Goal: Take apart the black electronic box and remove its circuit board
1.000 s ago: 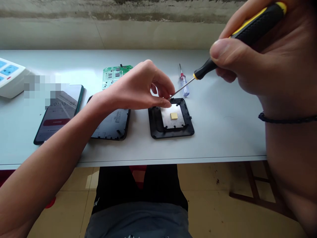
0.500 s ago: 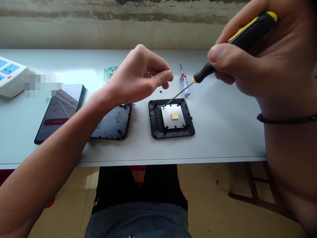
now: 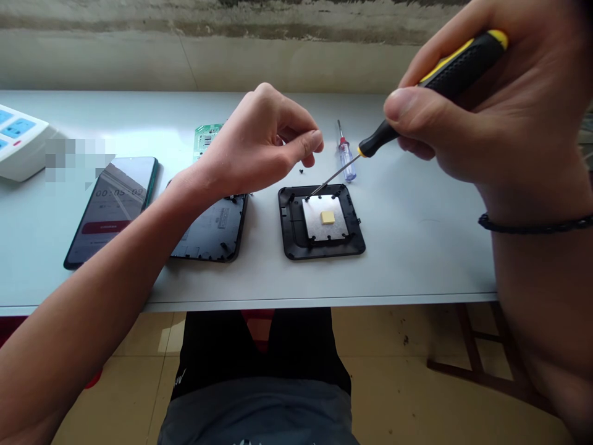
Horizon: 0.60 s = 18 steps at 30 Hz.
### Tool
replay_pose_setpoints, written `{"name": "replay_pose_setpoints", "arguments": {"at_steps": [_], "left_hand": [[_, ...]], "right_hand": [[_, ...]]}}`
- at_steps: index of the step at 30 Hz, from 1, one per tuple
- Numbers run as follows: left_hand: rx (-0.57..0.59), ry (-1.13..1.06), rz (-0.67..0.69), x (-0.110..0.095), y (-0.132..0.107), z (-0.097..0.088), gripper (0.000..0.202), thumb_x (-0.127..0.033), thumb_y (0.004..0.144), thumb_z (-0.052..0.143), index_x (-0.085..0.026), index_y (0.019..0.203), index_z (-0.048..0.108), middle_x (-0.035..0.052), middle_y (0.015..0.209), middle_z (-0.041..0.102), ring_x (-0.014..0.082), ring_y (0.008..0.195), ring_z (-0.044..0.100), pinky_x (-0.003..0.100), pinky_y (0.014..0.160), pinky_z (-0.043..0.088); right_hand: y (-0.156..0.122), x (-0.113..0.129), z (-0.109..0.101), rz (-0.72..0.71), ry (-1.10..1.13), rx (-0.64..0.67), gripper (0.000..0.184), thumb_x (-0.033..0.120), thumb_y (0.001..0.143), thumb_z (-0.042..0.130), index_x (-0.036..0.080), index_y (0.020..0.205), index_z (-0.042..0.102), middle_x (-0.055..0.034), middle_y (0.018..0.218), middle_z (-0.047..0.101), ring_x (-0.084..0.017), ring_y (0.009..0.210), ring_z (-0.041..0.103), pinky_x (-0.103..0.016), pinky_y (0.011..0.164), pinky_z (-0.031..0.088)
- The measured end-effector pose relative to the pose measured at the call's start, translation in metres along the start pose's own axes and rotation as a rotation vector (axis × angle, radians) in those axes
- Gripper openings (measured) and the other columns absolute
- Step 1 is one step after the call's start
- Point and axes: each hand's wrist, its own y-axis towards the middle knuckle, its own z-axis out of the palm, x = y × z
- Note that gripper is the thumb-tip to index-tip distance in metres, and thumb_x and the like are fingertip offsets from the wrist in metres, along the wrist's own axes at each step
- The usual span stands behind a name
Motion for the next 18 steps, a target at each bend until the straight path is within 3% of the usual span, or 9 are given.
{"name": "replay_pose_setpoints", "arguments": {"at_steps": [3, 7, 9, 14, 18], "left_hand": [[-0.121, 0.045, 0.017, -0.0021, -0.0005, 0.0014, 0.021, -0.029, 0.089, 0.063, -0.021, 0.077, 0.078, 0.0081, 0.090, 0.080, 0.0257, 0.086, 0.072, 0.041, 0.079, 0.056], [-0.112, 0.050, 0.016, -0.0029, -0.0009, 0.0013, 0.021, -0.025, 0.088, 0.062, -0.021, 0.076, 0.078, 0.0076, 0.089, 0.080, 0.0249, 0.087, 0.073, 0.038, 0.078, 0.055], [-0.073, 0.034, 0.022, -0.0019, -0.0012, 0.0004, 0.017, -0.022, 0.085, 0.063, -0.022, 0.078, 0.079, 0.0065, 0.090, 0.080, 0.0241, 0.088, 0.073, 0.037, 0.078, 0.056], [0.159, 0.029, 0.032, 0.0027, -0.0018, -0.0013, 0.026, -0.013, 0.074, 0.063, -0.023, 0.089, 0.082, 0.0045, 0.091, 0.080, 0.0229, 0.087, 0.074, 0.034, 0.078, 0.056], [0.199, 0.044, 0.001, 0.0041, -0.0013, -0.0021, 0.030, -0.015, 0.072, 0.061, -0.024, 0.092, 0.082, 0.0032, 0.091, 0.081, 0.0220, 0.088, 0.073, 0.032, 0.080, 0.057]], "right_hand": [[0.0005, -0.0028, -0.0008, -0.026, 0.000, 0.002, 0.010, 0.027, 0.074, 0.075, 0.021, 0.073, 0.067, 0.0001, 0.060, 0.057, -0.010, 0.050, 0.047, -0.036, 0.049, 0.025], [0.0014, -0.0027, -0.0007, -0.041, -0.014, 0.028, 0.011, 0.027, 0.073, 0.077, 0.022, 0.071, 0.067, 0.0007, 0.060, 0.057, -0.009, 0.049, 0.046, -0.035, 0.048, 0.024], [0.0014, -0.0015, 0.0004, -0.037, -0.017, 0.015, 0.011, 0.027, 0.073, 0.076, 0.022, 0.070, 0.067, 0.0014, 0.059, 0.056, -0.009, 0.050, 0.046, -0.034, 0.048, 0.024], [0.0011, 0.0012, 0.0027, -0.015, -0.008, -0.010, 0.012, 0.029, 0.075, 0.074, 0.022, 0.070, 0.065, 0.0026, 0.058, 0.055, -0.009, 0.049, 0.045, -0.034, 0.049, 0.024], [0.0010, 0.0024, 0.0020, 0.002, -0.015, -0.006, 0.013, 0.031, 0.075, 0.075, 0.021, 0.070, 0.067, 0.0017, 0.059, 0.055, -0.009, 0.051, 0.045, -0.035, 0.049, 0.024]]}}
